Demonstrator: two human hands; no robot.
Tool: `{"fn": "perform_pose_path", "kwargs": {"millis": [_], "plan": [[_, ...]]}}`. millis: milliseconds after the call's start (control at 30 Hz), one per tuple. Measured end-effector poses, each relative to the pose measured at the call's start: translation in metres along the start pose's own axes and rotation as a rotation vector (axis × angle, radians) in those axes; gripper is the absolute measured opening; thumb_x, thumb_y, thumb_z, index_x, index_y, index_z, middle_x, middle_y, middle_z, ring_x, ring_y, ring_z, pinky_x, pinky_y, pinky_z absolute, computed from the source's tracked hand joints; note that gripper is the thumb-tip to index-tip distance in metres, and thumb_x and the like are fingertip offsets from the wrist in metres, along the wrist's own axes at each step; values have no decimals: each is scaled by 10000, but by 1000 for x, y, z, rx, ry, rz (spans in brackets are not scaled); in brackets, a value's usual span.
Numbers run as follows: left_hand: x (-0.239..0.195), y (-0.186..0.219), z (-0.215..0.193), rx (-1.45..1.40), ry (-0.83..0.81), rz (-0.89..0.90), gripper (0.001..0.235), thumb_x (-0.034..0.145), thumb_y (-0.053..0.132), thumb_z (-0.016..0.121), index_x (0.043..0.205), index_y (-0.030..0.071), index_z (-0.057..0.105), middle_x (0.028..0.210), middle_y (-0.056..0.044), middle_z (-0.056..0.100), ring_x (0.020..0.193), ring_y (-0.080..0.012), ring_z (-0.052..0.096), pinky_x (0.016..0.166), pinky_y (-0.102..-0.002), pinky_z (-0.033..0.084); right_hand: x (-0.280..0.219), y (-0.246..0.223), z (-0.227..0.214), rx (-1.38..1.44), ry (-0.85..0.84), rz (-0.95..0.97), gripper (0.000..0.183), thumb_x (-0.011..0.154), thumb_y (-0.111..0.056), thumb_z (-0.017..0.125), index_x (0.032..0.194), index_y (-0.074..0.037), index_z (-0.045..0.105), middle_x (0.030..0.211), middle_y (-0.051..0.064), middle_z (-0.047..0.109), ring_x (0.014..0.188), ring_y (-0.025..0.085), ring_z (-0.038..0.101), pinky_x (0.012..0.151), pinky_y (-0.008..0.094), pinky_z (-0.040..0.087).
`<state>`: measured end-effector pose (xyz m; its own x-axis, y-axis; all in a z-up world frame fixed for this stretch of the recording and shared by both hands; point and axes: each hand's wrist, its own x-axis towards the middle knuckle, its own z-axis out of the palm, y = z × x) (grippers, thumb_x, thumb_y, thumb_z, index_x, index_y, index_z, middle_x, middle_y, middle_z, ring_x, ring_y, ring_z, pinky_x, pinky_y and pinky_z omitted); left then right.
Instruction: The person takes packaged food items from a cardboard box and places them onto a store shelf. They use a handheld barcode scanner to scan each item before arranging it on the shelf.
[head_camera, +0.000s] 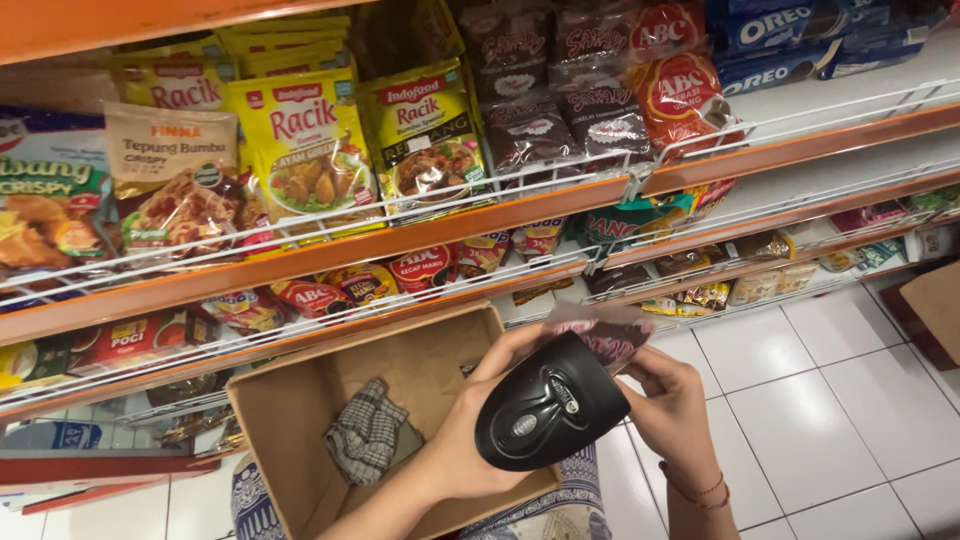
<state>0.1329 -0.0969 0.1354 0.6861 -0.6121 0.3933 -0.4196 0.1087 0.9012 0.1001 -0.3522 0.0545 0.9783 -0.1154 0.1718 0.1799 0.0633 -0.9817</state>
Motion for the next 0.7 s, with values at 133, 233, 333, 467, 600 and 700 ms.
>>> {"fn": "perform_pose_path", "kwargs": {"millis": [133, 233, 333, 467, 600, 700], "plan": [[24, -6, 1, -63, 73, 42, 537, 789, 77, 787, 1302, -7, 652, 1661, -199, 324, 1555, -349, 418, 1296, -445, 328, 26, 1, -15, -84, 115, -64, 345, 828, 102, 729, 1171, 110, 688, 1123, 126, 737, 1047, 172, 694, 943, 304, 566], [47, -13, -8, -16, 106, 73, 510, 793, 66, 804, 1278, -1, 663, 1658, -187, 329, 1528, -326, 462, 1270, -440, 379, 60, -7, -32, -238, 235, -199, 291, 842, 82, 748, 1128, 76, 696, 1079, 86, 721, 1002, 123, 681, 904, 270, 560], [67, -18, -19, 67, 141, 62, 503, 764, 73, 838, 1239, 15, 684, 1625, -188, 352, 1452, -313, 507, 1215, -434, 410, 100, -27, -51, -503, 368, -300, 211, 873, 47, 780, 1075, 49, 718, 975, 66, 700, 881, 85, 638, 783, 241, 521], [99, -25, -33, 229, 182, 48, 518, 726, 60, 832, 1223, 32, 688, 1606, -184, 355, 1350, -303, 573, 1172, -420, 448, 168, -52, -71, -652, 393, -503, 138, 944, 28, 804, 1020, 56, 693, 936, 77, 655, 793, 86, 564, 721, 222, 465], [122, -28, -46, 291, 154, -17, 589, 705, 42, 769, 1284, 42, 656, 1662, -200, 296, 1236, -288, 674, 1120, -406, 495, 215, -62, -82, -725, 307, -547, 222, 939, -6, 822, 1109, 77, 704, 1043, 86, 717, 829, 88, 605, 744, 224, 487], [134, -29, -47, 356, 163, -76, 754, 677, 55, 780, 1404, 61, 582, 1670, -208, 252, 1200, -304, 678, 1073, -419, 503, 234, -64, -88, -520, 212, -474, 231, 949, -29, 792, 1136, 74, 706, 1076, 66, 718, 904, 61, 645, 803, 197, 525]]}}
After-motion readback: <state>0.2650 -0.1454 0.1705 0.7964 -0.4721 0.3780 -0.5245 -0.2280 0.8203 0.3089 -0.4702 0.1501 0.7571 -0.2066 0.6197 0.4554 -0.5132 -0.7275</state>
